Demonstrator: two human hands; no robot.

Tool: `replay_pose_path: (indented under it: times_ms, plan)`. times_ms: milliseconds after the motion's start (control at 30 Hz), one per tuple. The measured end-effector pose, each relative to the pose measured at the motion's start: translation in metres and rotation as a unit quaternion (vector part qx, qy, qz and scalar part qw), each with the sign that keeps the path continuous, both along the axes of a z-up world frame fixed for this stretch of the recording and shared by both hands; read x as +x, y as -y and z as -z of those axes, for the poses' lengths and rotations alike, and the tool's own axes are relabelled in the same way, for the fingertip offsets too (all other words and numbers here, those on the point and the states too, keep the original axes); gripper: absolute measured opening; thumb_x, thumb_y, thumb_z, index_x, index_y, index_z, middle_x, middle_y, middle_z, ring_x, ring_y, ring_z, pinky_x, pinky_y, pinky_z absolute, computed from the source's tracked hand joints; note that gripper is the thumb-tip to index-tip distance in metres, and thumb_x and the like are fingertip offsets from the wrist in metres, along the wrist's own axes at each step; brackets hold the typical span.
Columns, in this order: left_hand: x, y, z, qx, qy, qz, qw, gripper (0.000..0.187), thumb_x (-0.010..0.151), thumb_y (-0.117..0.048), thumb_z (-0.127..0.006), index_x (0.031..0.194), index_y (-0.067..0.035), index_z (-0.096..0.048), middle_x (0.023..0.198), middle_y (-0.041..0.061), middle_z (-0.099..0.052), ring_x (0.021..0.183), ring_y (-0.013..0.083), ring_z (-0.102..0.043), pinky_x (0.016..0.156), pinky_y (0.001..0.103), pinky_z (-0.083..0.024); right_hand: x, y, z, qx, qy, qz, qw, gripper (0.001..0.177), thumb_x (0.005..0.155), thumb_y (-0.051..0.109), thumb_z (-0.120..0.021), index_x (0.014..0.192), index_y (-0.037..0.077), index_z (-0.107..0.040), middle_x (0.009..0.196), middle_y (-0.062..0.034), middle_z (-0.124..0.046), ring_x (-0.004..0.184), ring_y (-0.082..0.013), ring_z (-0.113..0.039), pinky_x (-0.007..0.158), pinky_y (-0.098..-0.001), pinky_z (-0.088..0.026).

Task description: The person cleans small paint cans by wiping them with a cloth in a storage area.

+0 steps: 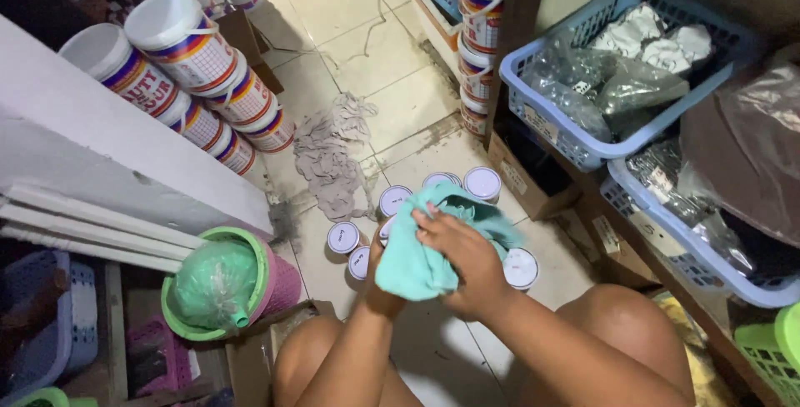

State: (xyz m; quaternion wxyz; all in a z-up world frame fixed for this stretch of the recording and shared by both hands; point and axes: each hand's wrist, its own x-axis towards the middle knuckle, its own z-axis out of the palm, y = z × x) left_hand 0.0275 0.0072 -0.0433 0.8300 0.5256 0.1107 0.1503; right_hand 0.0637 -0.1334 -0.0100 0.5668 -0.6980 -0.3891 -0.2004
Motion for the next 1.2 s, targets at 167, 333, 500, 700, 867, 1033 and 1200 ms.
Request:
replay_pose_path:
  times_ms: [167, 333, 500, 700, 867, 1033, 1200]
  plan:
    - [-0.007, 0.003, 0.012, -0.043, 0.062, 0.036, 0.996, 0.06, 0.089, -0.02, -0.068, 0.141, 0.004, -0.051, 0.124, 0.017, -0.064, 0.108, 0.0246, -0.062, 0.097, 0.036, -0.049, 0.021, 0.012, 0.004, 0.085, -0.172, -0.061, 0.98, 0.058, 0.078, 0.007, -0.072, 0.13, 0.002, -0.046, 0.153, -0.0242, -0.05, 0.139, -0.0401, -0.052, 0.115, -0.0502, -0.04]
    - [0.002, -0.002, 0.019, 0.001, 0.038, 0.006, 0.999, 0.061, 0.083, -0.003, -0.065, 0.142, 0.002, -0.05, 0.128, 0.02, -0.065, 0.112, 0.0273, -0.064, 0.102, 0.037, -0.049, 0.026, 0.012, -0.014, 0.16, -0.555, 0.002, 0.816, 0.035, 0.092, 0.011, -0.058, 0.119, -0.008, -0.067, 0.105, -0.0174, -0.073, 0.089, -0.0236, -0.065, 0.082, -0.0342, -0.054]
    - [-0.006, -0.019, 0.016, -0.151, 0.036, 0.109, 0.982, 0.064, 0.09, -0.025, -0.056, 0.146, 0.006, -0.049, 0.132, 0.026, -0.066, 0.114, 0.0347, -0.067, 0.099, 0.044, -0.053, 0.049, 0.032, -0.012, 0.212, -0.636, 0.037, 0.741, 0.042, 0.095, 0.019, -0.06, 0.129, -0.007, -0.064, 0.115, -0.022, -0.072, 0.094, -0.0288, -0.068, 0.084, -0.0378, -0.054]
    - [-0.013, -0.02, -0.005, -0.268, 0.076, 0.265, 0.923, 0.09, 0.085, -0.054, -0.072, 0.15, 0.002, -0.044, 0.143, 0.024, -0.056, 0.126, 0.039, -0.058, 0.109, 0.051, -0.045, 0.059, 0.029, -0.036, 0.254, -0.717, 0.038, 0.648, 0.075, 0.09, 0.047, -0.049, 0.152, 0.006, -0.043, 0.147, -0.025, -0.054, 0.122, -0.0393, -0.057, 0.097, -0.0552, -0.047]
    - [-0.014, -0.015, -0.011, -0.226, 0.099, 0.29, 0.925, 0.084, 0.091, -0.051, -0.068, 0.15, 0.003, -0.043, 0.141, 0.024, -0.056, 0.124, 0.0349, -0.058, 0.107, 0.046, -0.046, 0.042, 0.022, -0.013, 0.167, -0.694, -0.022, 0.7, 0.055, 0.098, 0.034, -0.056, 0.136, -0.006, -0.056, 0.109, -0.0225, -0.069, 0.083, -0.0263, -0.064, 0.069, -0.0358, -0.053]
    - [-0.012, -0.016, -0.01, -0.225, 0.067, 0.313, 0.92, 0.089, 0.083, -0.048, -0.074, 0.15, 0.0, -0.042, 0.14, 0.023, -0.056, 0.124, 0.0357, -0.06, 0.104, 0.048, -0.051, 0.039, 0.019, -0.011, 0.217, -0.636, -0.028, 0.74, 0.049, 0.096, 0.024, -0.061, 0.133, -0.009, -0.058, 0.118, -0.0217, -0.07, 0.095, -0.0258, -0.066, 0.084, -0.0356, -0.053]
    - [-0.014, -0.016, 0.008, -0.224, 0.036, 0.227, 0.947, 0.075, 0.089, -0.041, -0.065, 0.148, 0.003, -0.047, 0.135, 0.024, -0.062, 0.117, 0.0329, -0.063, 0.101, 0.044, -0.051, 0.04, 0.017, -0.01, 0.073, -0.574, 0.031, 0.815, 0.057, 0.09, 0.041, -0.061, 0.129, -0.001, -0.062, 0.11, -0.0176, -0.072, 0.092, -0.0229, -0.065, 0.079, -0.0354, -0.055]
